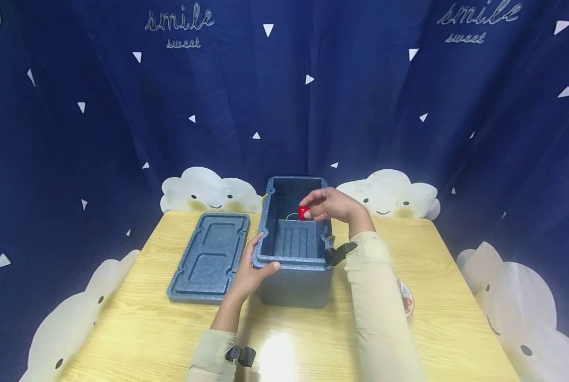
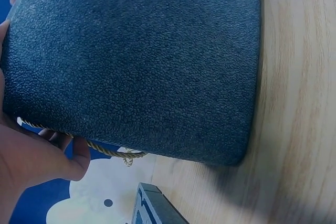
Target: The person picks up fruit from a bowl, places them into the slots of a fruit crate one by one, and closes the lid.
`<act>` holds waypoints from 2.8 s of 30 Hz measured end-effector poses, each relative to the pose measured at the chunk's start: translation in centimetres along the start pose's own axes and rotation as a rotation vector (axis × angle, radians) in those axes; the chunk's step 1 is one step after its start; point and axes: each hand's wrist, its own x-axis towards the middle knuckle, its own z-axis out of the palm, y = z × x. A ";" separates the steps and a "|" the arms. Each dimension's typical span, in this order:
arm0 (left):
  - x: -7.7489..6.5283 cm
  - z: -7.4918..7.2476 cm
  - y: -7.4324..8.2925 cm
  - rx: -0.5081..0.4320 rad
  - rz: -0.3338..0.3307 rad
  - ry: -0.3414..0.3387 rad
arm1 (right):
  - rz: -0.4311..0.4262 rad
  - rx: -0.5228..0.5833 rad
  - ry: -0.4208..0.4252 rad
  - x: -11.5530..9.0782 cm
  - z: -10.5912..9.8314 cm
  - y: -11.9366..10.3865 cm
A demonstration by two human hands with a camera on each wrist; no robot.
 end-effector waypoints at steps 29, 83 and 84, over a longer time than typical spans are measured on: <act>0.1 -0.3 0.0 0.006 0.001 -0.001 | 0.165 -0.083 -0.145 3.9 1.3 0.9; 0.0 0.1 0.2 -0.048 0.009 -0.006 | -0.222 -0.207 0.575 -14.7 4.3 8.6; 0.0 0.2 0.2 -0.047 0.008 -0.007 | -0.219 -0.208 0.588 -15.0 4.3 8.9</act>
